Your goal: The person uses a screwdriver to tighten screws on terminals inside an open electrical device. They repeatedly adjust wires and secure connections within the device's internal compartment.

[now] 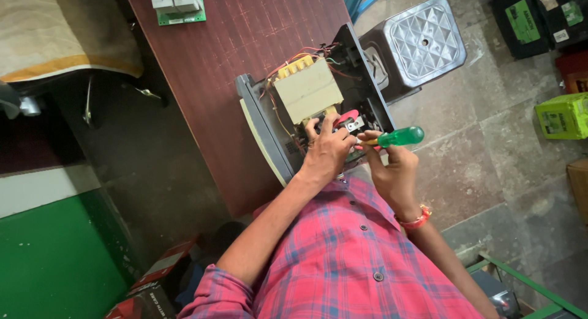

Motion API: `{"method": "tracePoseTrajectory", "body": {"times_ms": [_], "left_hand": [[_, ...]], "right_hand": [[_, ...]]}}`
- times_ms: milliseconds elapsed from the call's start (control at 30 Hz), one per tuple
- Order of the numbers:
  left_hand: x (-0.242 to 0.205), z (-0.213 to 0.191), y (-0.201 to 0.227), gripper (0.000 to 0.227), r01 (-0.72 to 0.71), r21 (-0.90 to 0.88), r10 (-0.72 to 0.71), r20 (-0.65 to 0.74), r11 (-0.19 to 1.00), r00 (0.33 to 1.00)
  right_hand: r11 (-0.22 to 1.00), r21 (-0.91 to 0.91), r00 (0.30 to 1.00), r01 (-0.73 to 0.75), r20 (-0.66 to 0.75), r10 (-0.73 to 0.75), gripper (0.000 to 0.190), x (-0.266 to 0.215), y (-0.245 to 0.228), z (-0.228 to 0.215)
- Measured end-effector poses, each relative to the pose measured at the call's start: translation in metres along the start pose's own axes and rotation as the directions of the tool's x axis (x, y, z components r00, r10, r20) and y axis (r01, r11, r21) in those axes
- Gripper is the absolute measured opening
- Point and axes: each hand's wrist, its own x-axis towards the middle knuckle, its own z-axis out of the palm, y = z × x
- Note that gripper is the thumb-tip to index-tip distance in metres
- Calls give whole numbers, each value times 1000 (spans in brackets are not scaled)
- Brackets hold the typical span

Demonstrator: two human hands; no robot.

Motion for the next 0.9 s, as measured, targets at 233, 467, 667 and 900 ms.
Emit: {"method": "tracePoseTrajectory", "body": {"times_ms": [233, 467, 667, 900], "left_hand": [[-1, 1, 0, 14, 4, 11, -4, -5, 1000, 1000], [1, -2, 1, 14, 15, -9, -15, -27, 1000, 1000], [8, -13, 3, 10, -15, -42, 13, -46, 999, 999], [5, -15, 8, 13, -73, 33, 75, -36, 997, 997]], "right_hand": [[997, -75, 1000, 27, 9, -26, 24, 5, -5, 1], [969, 248, 995, -5, -92, 29, 23, -9, -2, -33], [996, -45, 994, -78, -81, 74, 13, -17, 5, -39], [954, -233, 981, -188, -85, 173, 16, -19, 31, -20]]}}
